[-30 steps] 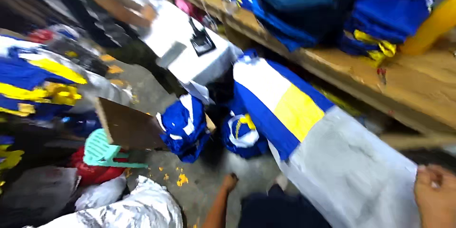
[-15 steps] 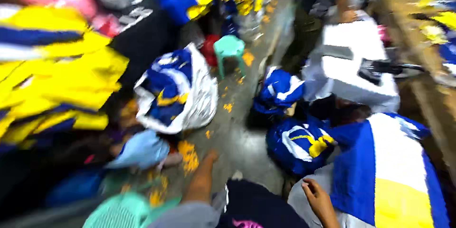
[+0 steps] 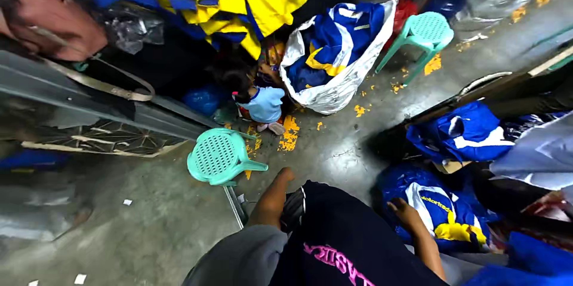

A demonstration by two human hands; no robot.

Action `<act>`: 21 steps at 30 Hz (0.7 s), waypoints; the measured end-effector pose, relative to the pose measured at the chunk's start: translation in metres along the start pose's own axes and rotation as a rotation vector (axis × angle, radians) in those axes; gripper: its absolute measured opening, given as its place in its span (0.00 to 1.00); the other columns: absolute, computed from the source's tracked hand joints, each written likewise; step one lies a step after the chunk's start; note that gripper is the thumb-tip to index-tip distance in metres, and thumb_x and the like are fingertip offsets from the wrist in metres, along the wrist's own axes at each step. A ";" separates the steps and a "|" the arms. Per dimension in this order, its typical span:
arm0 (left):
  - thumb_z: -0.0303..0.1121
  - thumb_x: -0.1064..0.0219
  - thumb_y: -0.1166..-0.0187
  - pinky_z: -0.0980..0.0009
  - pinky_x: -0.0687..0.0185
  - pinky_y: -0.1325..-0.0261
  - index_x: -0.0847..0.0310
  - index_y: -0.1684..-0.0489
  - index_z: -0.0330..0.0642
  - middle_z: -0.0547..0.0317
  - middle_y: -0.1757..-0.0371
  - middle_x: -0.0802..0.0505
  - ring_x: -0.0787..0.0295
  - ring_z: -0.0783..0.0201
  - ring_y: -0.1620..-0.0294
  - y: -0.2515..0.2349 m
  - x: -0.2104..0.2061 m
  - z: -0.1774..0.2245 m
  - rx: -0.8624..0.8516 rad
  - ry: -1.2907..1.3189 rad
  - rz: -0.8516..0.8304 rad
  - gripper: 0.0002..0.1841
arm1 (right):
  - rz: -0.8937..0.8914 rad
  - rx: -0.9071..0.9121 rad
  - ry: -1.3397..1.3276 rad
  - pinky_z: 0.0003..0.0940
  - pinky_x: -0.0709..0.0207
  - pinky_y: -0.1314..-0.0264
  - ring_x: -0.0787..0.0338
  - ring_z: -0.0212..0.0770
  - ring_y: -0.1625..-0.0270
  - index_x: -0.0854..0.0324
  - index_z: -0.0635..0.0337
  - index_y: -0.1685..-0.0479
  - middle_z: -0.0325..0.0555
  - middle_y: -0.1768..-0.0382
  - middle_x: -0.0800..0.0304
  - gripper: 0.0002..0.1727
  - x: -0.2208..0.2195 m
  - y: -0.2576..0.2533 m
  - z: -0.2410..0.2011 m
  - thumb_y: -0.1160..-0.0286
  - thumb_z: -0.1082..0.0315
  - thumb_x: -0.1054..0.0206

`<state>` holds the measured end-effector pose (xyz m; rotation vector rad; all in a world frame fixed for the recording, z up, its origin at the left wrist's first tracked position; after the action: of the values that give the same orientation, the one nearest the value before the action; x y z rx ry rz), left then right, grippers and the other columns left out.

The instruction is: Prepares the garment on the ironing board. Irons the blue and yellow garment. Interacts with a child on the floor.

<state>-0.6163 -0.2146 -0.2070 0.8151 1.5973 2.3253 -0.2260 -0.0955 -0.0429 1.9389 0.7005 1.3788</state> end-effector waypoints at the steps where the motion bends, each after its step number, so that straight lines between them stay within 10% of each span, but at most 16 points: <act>1: 0.39 0.40 0.11 0.41 0.32 0.20 0.22 0.32 0.21 0.26 0.27 0.18 0.23 0.36 0.22 0.003 0.004 -0.002 0.003 0.021 0.015 0.24 | -0.005 0.011 0.010 0.66 0.30 0.22 0.16 0.69 0.27 0.25 0.67 0.21 0.72 0.33 0.15 0.25 0.003 -0.002 -0.009 0.09 0.59 0.39; 18: 0.37 0.44 0.09 0.39 0.33 0.20 0.21 0.36 0.20 0.26 0.28 0.18 0.24 0.35 0.22 -0.010 0.010 0.042 -0.143 -0.222 -0.059 0.23 | -0.172 -0.013 0.027 0.61 0.33 0.17 0.18 0.65 0.23 0.27 0.64 0.18 0.68 0.29 0.15 0.25 -0.074 0.024 -0.026 0.06 0.59 0.45; 21: 0.38 0.45 0.10 0.39 0.33 0.20 0.21 0.36 0.21 0.27 0.28 0.18 0.24 0.36 0.22 -0.015 0.009 0.052 -0.162 -0.294 -0.073 0.23 | -0.050 -0.019 -0.058 0.68 0.25 0.27 0.11 0.66 0.34 0.21 0.62 0.24 0.67 0.40 0.09 0.25 -0.090 -0.005 0.014 0.10 0.56 0.39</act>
<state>-0.5973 -0.1637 -0.2040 0.9885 1.2785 2.1332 -0.2398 -0.1614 -0.1041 1.9261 0.7003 1.2893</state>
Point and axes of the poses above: each hand's wrist, its own y-axis away from the middle knuckle, its own x-axis out of the back of the hand, z = x × y, the point moved 7 cm from there along -y, towards the middle knuckle
